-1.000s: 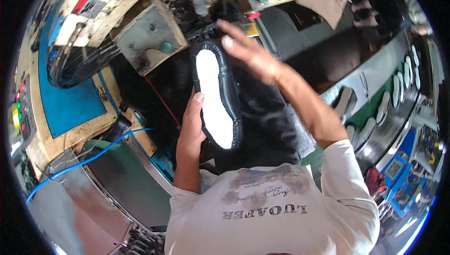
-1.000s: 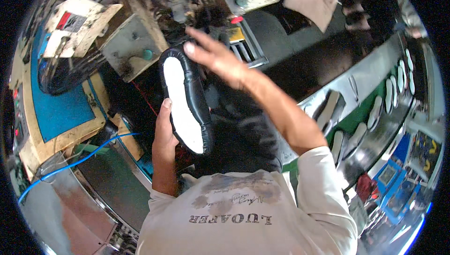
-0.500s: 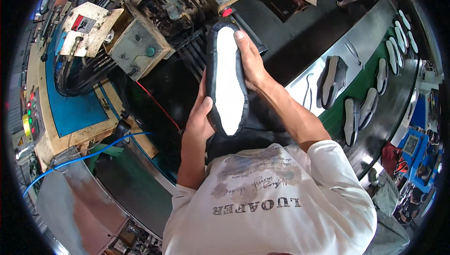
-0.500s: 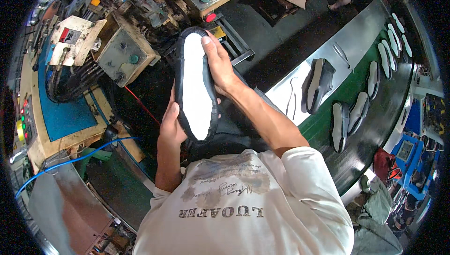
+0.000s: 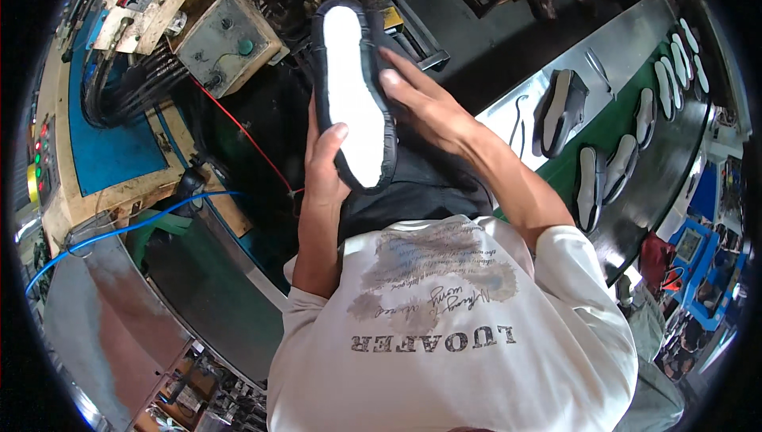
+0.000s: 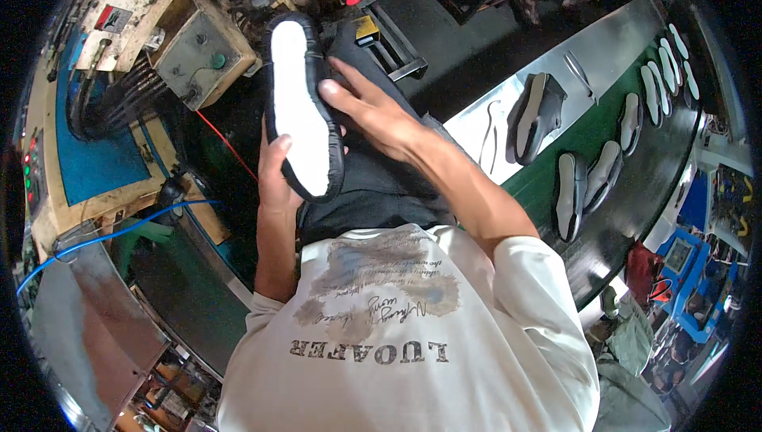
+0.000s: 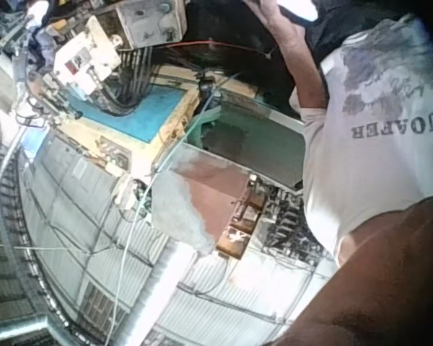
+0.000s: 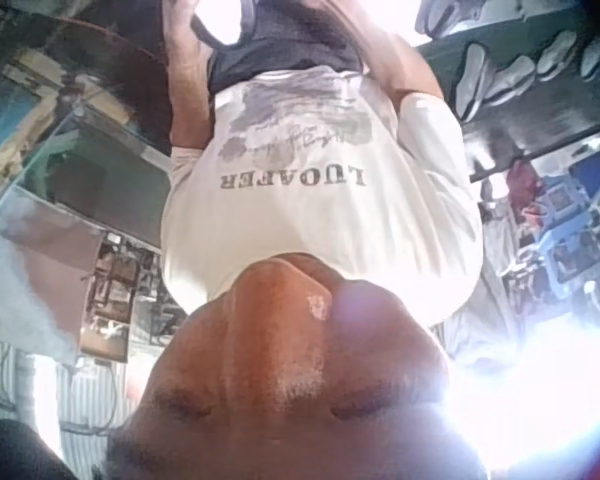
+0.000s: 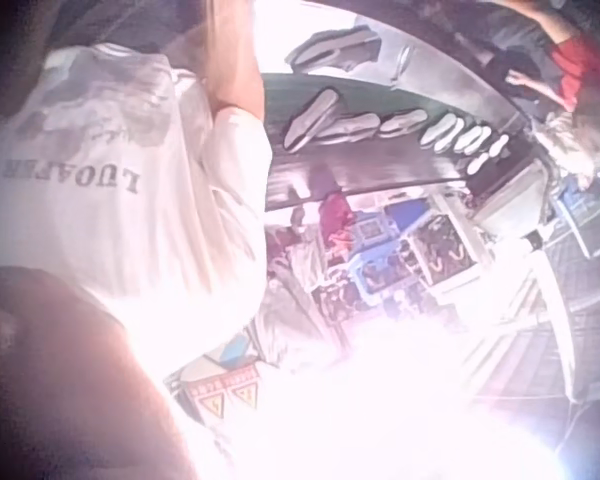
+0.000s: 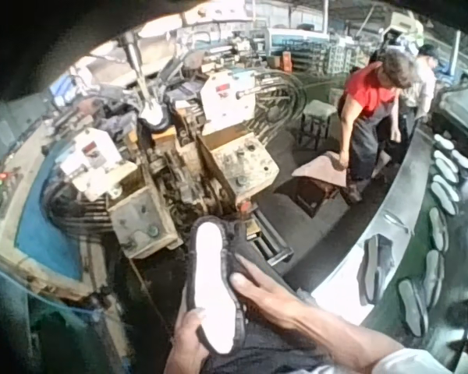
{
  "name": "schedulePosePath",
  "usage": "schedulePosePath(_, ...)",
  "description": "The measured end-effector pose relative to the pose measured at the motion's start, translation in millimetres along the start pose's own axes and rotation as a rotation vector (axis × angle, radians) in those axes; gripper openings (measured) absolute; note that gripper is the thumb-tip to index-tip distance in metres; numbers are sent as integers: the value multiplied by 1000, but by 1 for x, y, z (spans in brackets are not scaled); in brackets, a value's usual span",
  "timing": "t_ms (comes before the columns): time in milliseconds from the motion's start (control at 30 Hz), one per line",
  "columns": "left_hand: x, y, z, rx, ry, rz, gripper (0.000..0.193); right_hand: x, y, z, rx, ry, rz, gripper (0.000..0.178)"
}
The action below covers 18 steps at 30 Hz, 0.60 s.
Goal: The person is manually lasting shoes by pulling and pressing the upper material onto the last and sole using specialized pliers.
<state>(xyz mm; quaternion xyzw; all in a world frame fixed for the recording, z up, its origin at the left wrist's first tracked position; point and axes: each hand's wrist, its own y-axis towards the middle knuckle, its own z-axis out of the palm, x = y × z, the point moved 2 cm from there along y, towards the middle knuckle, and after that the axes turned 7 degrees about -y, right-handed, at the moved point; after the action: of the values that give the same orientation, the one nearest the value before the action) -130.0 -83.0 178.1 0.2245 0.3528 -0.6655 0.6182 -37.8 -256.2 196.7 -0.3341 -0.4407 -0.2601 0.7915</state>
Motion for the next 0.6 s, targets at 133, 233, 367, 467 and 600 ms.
schedulePosePath(133, 14, -7, -14, 23, -214, -43, 85, -29, -27, 27, 5, 322, 153, 92)
schedulePosePath(233, 16, -9, -8, -41, -125, 25, 90, -40, -28, 37, -166, 79, -39, 85)
schedulePosePath(367, 5, -15, 0, -132, 63, 67, 101, -51, -15, 37, -316, -221, -138, 76)
schedulePosePath(467, 6, -37, -51, -278, 3, 85, 87, -51, -2, 50, -84, -254, 1, 83)
schedulePosePath(600, 7, -91, -109, -435, -289, 73, 77, -63, -2, 66, 225, -283, 119, 90)
